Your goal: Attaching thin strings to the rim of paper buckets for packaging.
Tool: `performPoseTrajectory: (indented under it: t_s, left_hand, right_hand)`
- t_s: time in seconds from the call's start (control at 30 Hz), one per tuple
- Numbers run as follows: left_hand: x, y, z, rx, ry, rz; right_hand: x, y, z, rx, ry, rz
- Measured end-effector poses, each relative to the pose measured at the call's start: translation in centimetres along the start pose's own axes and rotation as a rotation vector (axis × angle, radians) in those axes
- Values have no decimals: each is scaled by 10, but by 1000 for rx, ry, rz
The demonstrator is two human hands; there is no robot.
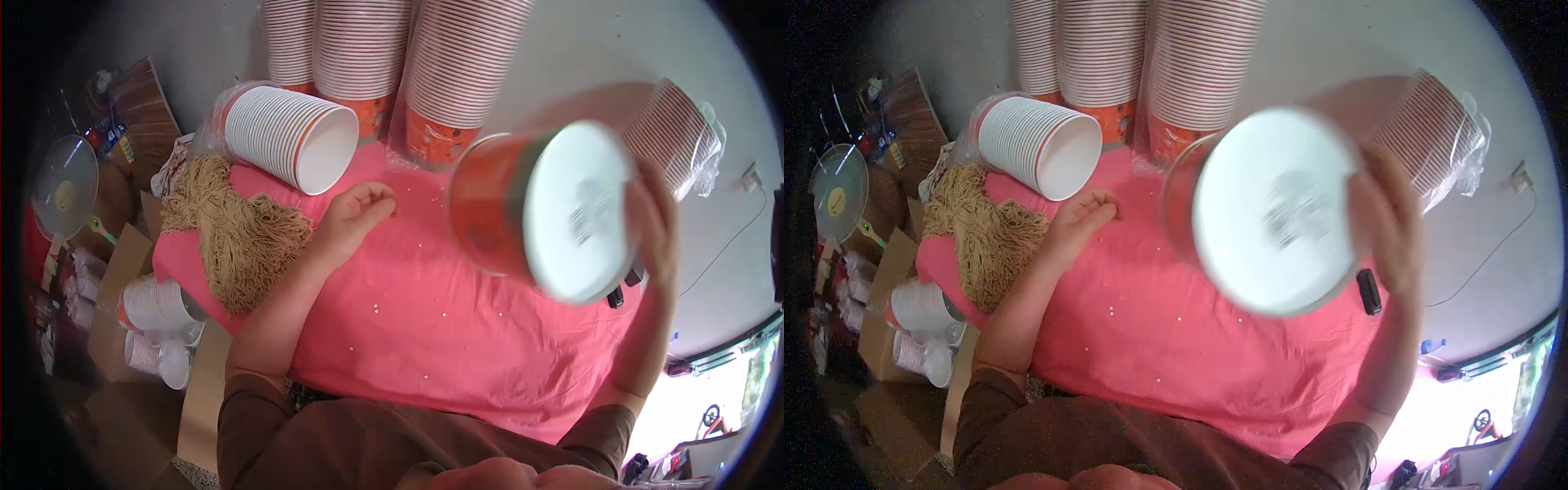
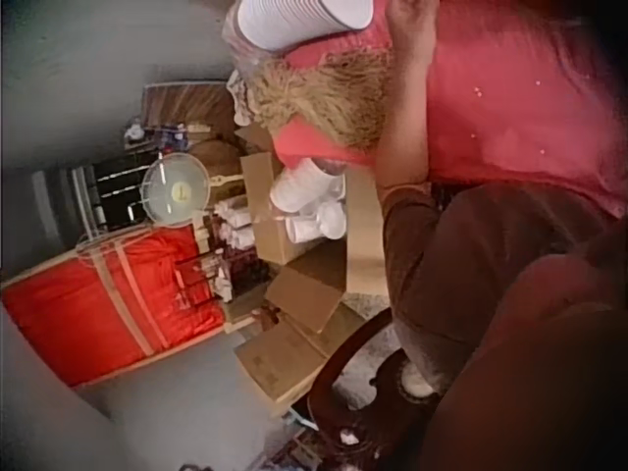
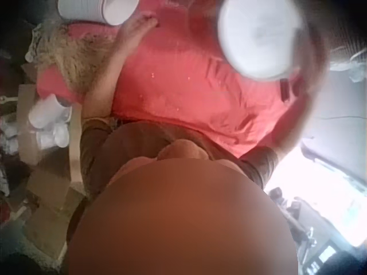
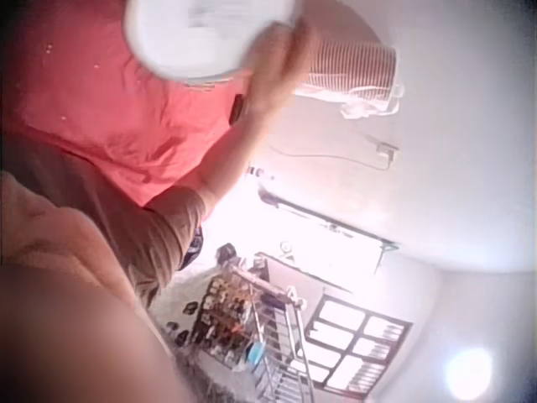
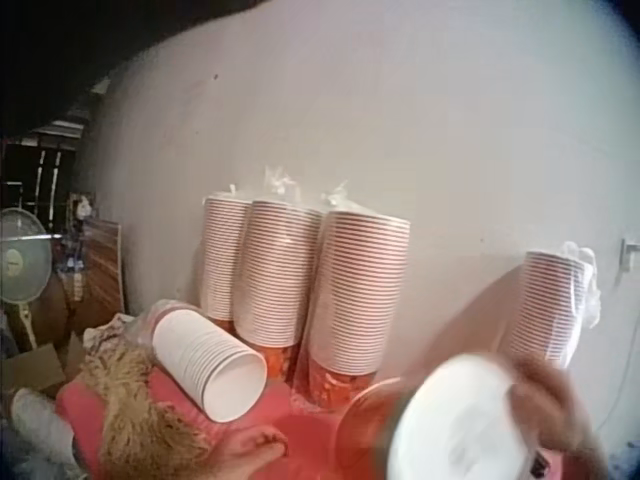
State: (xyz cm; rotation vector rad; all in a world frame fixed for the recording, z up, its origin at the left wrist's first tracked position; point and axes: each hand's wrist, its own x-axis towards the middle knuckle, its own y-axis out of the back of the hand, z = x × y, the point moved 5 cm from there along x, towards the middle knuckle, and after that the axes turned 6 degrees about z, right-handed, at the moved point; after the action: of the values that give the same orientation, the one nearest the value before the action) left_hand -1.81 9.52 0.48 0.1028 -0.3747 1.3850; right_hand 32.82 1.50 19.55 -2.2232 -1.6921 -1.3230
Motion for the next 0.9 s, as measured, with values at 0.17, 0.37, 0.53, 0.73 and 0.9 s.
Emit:
performPoseTrajectory:
  t_s: [0.17,0.37,0.53,0.73,0.9]
  left_hand:
    - [-3,-16,9,34,15,-111]
    - [0,-1,7,66,-68,-41]
    - [-3,5,4,153,-53,23]
    - [0,4,7,204,-86,33]
    - [-2,4,8,187,-73,35]
  right_hand:
    - [55,161,68,-102,16,174]
    - [55,153,61,-190,-295,211]
    - [66,99,91,-297,-479,31]
    - [68,91,123,-326,-602,-107]
    - [50,74,130,-333,-590,-85]
